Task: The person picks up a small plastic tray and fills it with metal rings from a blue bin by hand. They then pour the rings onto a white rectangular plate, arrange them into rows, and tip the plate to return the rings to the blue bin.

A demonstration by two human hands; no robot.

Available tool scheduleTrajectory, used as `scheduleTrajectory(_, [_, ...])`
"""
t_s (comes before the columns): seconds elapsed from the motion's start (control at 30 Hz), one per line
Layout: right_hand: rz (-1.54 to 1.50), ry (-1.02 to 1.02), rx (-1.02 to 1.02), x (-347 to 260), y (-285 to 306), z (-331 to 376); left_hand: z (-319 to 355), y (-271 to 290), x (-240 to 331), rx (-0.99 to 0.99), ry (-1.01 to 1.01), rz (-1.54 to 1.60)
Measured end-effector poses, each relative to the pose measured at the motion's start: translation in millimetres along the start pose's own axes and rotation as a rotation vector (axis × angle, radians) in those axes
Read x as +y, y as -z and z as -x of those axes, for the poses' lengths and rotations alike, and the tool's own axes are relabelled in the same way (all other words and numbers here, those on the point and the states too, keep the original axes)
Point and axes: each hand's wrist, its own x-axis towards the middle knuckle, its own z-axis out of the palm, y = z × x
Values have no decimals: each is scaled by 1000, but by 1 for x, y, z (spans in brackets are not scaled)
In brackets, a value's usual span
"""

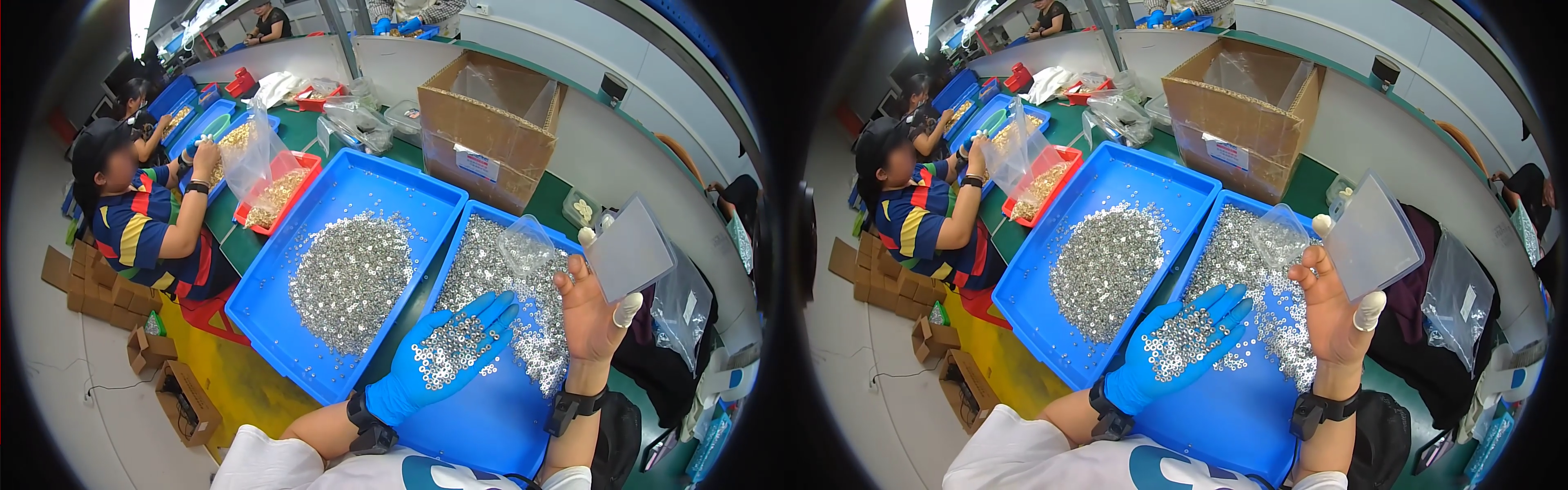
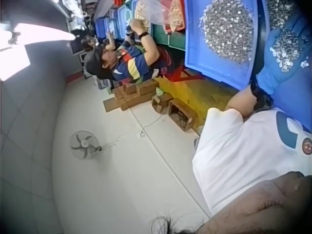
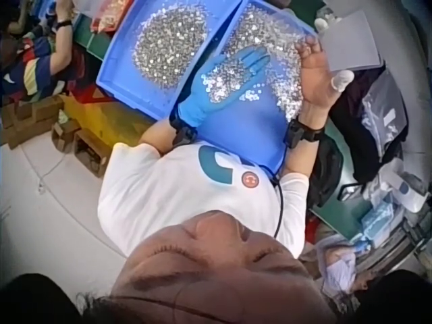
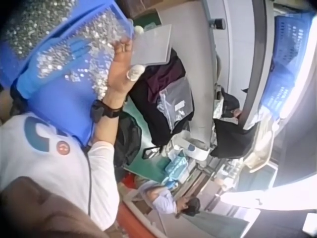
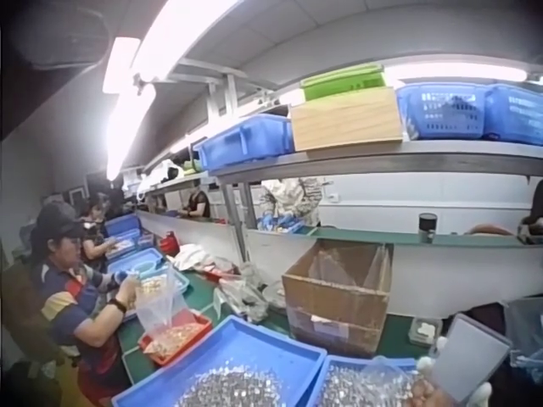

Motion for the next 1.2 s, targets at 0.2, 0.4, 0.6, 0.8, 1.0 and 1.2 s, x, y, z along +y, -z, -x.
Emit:
scheduleTrajectory(0.2, [-15,-10,7,2,-2,-1,3,8,5,1,-85,17])
scheduleTrajectory(0.4, [-40,-23,15,4,7,-1,12,2,32,33,-301,-103])
scheduleTrajectory(0.6, [-29,-25,17,3,9,-2,29,-20,105,-47,-543,-313])
scheduleTrajectory(0.8, [5,-31,9,1,4,-4,40,-2,149,521,-936,-1471])
scheduleTrajectory(1.0, [29,-64,11,1,5,-1,24,-2,132,327,-823,-1188])
scheduleTrajectory(1.2, [320,13,-20,7,-3,5,5,-32,51,69,-350,-927])
